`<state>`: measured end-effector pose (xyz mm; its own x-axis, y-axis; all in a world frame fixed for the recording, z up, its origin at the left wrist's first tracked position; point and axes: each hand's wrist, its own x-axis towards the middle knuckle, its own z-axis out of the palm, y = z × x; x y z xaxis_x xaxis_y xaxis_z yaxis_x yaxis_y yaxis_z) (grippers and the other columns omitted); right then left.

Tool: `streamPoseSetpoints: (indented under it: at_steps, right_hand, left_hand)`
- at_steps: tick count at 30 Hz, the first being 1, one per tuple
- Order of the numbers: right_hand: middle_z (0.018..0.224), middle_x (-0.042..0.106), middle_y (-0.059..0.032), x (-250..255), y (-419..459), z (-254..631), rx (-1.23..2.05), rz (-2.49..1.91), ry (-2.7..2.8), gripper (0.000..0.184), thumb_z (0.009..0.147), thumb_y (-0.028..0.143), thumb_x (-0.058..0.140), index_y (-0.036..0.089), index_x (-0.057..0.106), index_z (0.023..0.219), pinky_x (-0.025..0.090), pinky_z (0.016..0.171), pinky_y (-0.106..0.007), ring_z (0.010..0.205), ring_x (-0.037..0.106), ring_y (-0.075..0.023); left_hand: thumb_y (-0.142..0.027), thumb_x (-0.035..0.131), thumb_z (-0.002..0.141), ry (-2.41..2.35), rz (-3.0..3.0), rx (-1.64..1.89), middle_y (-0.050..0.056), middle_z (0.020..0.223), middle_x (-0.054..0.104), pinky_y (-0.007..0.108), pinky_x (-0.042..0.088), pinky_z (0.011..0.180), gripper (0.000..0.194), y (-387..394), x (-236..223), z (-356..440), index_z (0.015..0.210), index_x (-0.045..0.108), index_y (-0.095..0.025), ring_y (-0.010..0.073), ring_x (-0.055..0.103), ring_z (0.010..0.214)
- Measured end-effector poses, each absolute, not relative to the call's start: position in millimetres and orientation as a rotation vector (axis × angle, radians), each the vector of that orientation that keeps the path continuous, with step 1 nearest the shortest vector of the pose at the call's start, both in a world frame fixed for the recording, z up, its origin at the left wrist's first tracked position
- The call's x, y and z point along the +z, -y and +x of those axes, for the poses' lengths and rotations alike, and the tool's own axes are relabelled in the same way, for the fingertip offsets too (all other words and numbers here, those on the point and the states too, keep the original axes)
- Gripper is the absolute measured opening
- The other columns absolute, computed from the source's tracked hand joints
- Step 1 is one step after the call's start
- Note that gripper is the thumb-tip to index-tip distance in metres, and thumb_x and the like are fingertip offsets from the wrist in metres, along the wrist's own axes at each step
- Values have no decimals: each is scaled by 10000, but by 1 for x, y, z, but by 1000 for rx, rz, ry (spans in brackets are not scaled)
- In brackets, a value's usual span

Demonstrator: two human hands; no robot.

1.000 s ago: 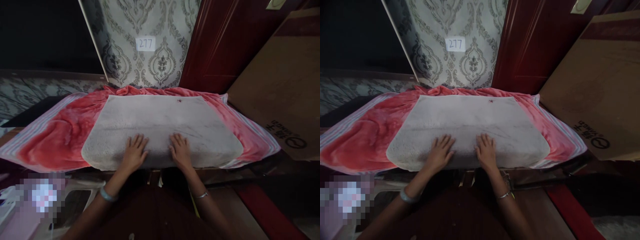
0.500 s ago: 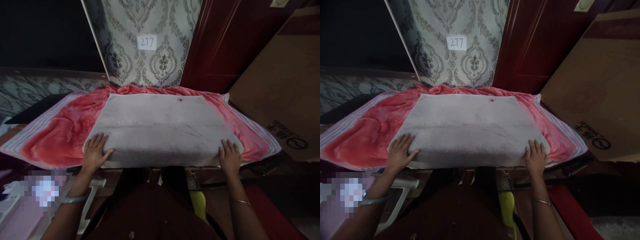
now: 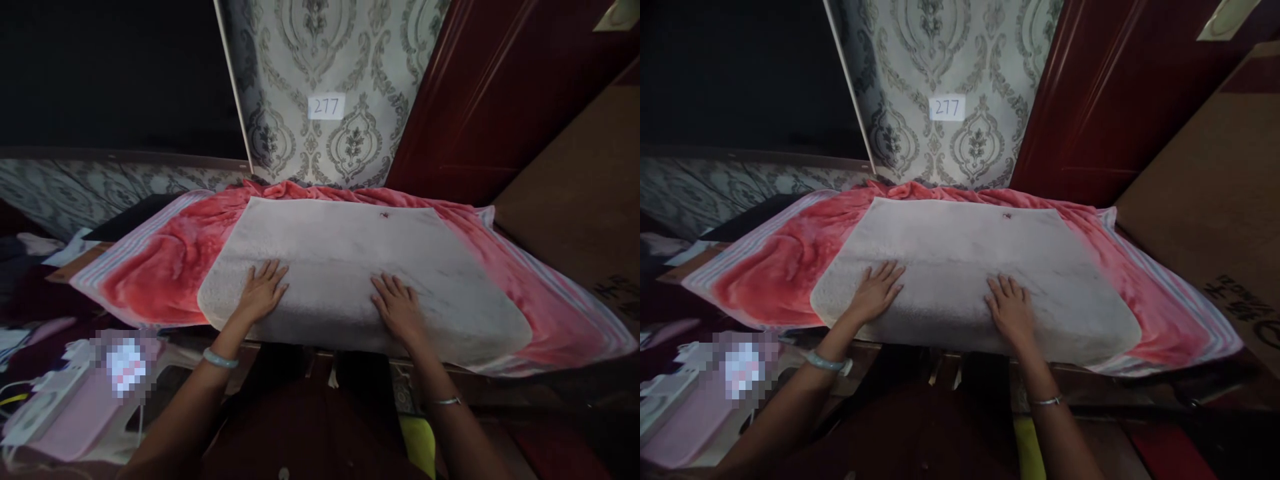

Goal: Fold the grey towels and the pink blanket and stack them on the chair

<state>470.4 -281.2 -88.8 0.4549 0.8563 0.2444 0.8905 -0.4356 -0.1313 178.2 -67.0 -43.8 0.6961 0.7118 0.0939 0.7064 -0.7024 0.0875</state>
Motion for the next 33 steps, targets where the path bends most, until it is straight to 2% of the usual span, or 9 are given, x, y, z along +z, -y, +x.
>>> streamPoseSetpoints:
  at_steps: [4,9,14,17,19,22,24,28,33]
  right_hand:
    - [1649,398,-84,-93,285,489,-189,-2616,1446,599,1060,447,270,228,482,1575,300,1204,-571,1514,337,-329]
    - [1643,409,-79,-100,320,563,-163,-2697,1295,645,1033,517,240,256,483,1570,320,1185,-613,1519,331,-337]
    - [1636,386,-190,-96,348,626,-75,-2805,866,724,987,519,252,153,490,1565,334,1135,-695,1479,376,-425]
    - [1597,417,-250,-87,330,627,-116,-2774,840,737,979,525,248,127,520,1537,350,1059,-774,1450,386,-483]
    - [1602,421,-222,-84,303,613,-183,-2699,995,723,989,538,235,167,510,1545,359,1058,-775,1467,367,-467]
    - [1643,394,-135,-87,260,584,-138,-2602,1265,662,1016,521,230,254,467,1573,369,1113,-707,1504,347,-385]
    - [1655,385,-99,-95,241,569,-99,-2608,1377,636,1029,518,236,287,457,1579,355,1143,-677,1515,337,-357]
    - [1684,333,-76,-105,232,560,-118,-2677,1442,622,1047,521,256,309,409,1611,319,1172,-658,1539,295,-346]
    - [1703,291,-54,-92,237,589,-32,-2702,1490,597,1065,486,289,323,352,1636,279,1214,-603,1562,257,-295]
  left_hand:
    - [-507,343,1043,-1338,2780,74,112,1708,285,572,189,1283,660,46,-42,174,1629,364,-205,304,221,1599]
    - [-483,314,1045,-1552,2675,25,92,1718,275,587,205,1271,639,-5,-30,145,1629,363,-227,312,215,1599]
    - [-508,278,1038,-1838,2526,235,173,1667,375,624,260,1235,653,-31,-28,135,1574,457,-181,353,319,1554]
    - [-497,316,1030,-1807,2573,351,207,1674,342,679,232,1221,647,-29,-30,161,1552,481,-152,391,258,1572]
    - [-503,339,1028,-1586,2687,319,179,1698,299,682,199,1232,648,-23,-31,191,1584,438,-186,380,225,1586]
    - [-508,378,1025,-1140,2834,117,109,1714,289,650,171,1255,638,-17,-33,234,1614,388,-263,339,211,1597]
    - [-506,405,1019,-1024,2868,57,91,1717,286,639,168,1260,640,-20,-35,250,1617,379,-280,328,190,1604]
    - [-519,377,1026,-1248,2823,114,103,1718,277,629,182,1254,635,-49,-32,242,1614,387,-278,339,221,1594]
    - [-517,286,1036,-1655,2701,203,139,1694,334,649,239,1218,638,-89,-29,215,1589,440,-237,373,268,1568]
